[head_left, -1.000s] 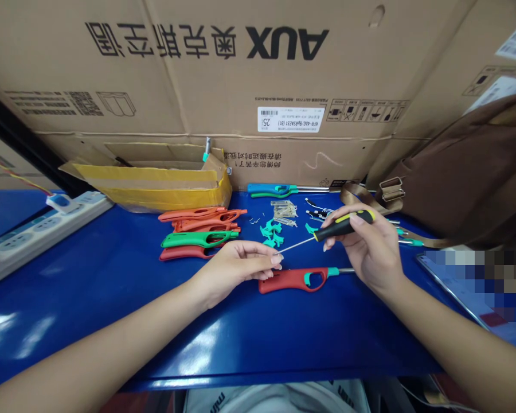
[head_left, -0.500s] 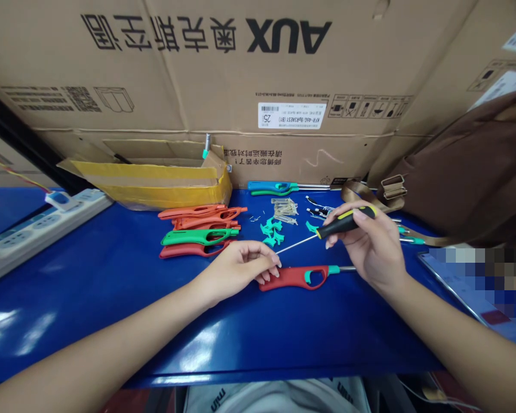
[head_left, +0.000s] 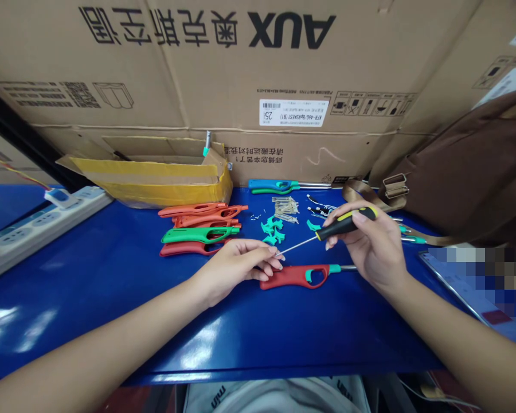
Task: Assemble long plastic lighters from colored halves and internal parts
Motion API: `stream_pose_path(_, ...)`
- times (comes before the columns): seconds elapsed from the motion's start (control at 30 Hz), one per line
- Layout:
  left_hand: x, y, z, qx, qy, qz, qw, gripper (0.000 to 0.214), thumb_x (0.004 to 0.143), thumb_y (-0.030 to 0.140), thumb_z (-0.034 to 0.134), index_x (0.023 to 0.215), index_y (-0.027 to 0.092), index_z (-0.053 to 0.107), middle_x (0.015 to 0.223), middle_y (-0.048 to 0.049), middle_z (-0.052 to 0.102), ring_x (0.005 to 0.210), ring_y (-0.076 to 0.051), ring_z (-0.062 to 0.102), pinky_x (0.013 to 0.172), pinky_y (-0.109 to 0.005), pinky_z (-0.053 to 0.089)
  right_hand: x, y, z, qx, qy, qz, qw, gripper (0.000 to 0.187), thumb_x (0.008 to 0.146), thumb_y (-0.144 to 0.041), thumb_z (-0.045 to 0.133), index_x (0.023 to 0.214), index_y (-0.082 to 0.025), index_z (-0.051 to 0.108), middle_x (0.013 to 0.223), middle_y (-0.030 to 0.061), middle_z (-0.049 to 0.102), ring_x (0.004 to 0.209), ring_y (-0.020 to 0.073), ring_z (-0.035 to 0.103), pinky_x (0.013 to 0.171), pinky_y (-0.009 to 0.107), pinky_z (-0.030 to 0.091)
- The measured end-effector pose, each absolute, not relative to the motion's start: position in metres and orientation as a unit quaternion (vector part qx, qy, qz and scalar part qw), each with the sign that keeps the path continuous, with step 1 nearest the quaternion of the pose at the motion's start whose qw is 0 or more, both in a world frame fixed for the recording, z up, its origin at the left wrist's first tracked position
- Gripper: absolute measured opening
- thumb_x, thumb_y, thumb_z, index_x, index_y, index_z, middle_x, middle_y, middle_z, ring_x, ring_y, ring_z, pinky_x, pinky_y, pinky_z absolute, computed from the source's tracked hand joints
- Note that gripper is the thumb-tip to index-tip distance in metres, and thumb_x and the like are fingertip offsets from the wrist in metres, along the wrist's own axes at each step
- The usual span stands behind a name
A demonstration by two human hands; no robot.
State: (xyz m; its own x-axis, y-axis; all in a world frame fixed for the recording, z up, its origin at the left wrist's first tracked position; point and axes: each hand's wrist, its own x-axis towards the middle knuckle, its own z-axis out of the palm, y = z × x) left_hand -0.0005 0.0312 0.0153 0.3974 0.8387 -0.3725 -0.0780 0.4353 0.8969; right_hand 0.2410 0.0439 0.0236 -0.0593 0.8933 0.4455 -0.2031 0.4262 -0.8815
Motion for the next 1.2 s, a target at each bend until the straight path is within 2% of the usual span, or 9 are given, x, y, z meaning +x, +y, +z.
stream_pose_path(0.23, -0.0016, 0.0308, 0.0135, 0.434, 0.441, 0.353, 0.702, 0.016, 0.08, 0.027, 0.076, 0.09, 0.015, 0.079, 0.085, -0.0044, 0.077, 0.064, -0.01, 0.065, 0.061, -0.021, 0.055, 0.2441, 0.0453, 0.0231, -0.306, -0.577, 0.433, 0.621, 0.016, 0.092, -0.037, 0.066, 0.09, -0.022, 0.071, 0.084, 0.0046, 0.072, 0.058, 0.0167, 0.065, 0.049, 0.031, 0.057)
stream_pose_path(0.43, -0.0004, 0.0288, 0.015, 0.486, 0.427, 0.325, 0.69, 0.023, 0.073, 0.026, 0.081, 0.093, 0.015, 0.08, 0.087, -0.0054, 0.078, 0.061, -0.01, 0.065, 0.059, -0.023, 0.055, 0.2441, 0.0464, 0.0231, -0.312, -0.563, 0.45, 0.619, 0.016, 0.092, -0.036, 0.065, 0.089, -0.021, 0.071, 0.083, 0.0044, 0.072, 0.057, 0.0158, 0.064, 0.05, 0.03, 0.056)
stream_pose_path(0.73, -0.0022, 0.0302, 0.0082, 0.562, 0.419, 0.319, 0.639, 0.021, 0.079, 0.033, 0.08, 0.09, 0.015, 0.078, 0.078, -0.0029, 0.075, 0.063, -0.011, 0.063, 0.062, -0.023, 0.053, 0.2448, 0.0476, 0.0228, -0.309, -0.551, 0.471, 0.616, 0.015, 0.091, -0.033, 0.065, 0.088, -0.021, 0.072, 0.081, 0.0043, 0.071, 0.057, 0.0156, 0.063, 0.049, 0.029, 0.055)
stream_pose_path(0.97, -0.0029, 0.0265, 0.0096, 0.701, 0.427, 0.316, 0.476, 0.019, 0.088, 0.033, 0.071, 0.09, 0.016, 0.079, 0.089, -0.0059, 0.074, 0.076, -0.015, 0.065, 0.065, -0.024, 0.049, 0.2447, 0.0478, 0.0217, -0.323, -0.555, 0.463, 0.611, 0.016, 0.09, -0.037, 0.067, 0.088, -0.022, 0.07, 0.081, 0.0036, 0.07, 0.055, 0.0149, 0.061, 0.047, 0.029, 0.054)
stream_pose_path(1.2, -0.0035, 0.0252, 0.0108, 0.724, 0.426, 0.305, 0.448, 0.019, 0.09, 0.033, 0.069, 0.09, 0.018, 0.079, 0.089, -0.0059, 0.075, 0.077, -0.016, 0.066, 0.064, -0.025, 0.049, 0.2432, 0.0477, 0.023, -0.329, -0.548, 0.471, 0.608, 0.015, 0.088, -0.036, 0.068, 0.085, -0.022, 0.069, 0.078, 0.0033, 0.071, 0.054, 0.0156, 0.062, 0.045, 0.029, 0.053)
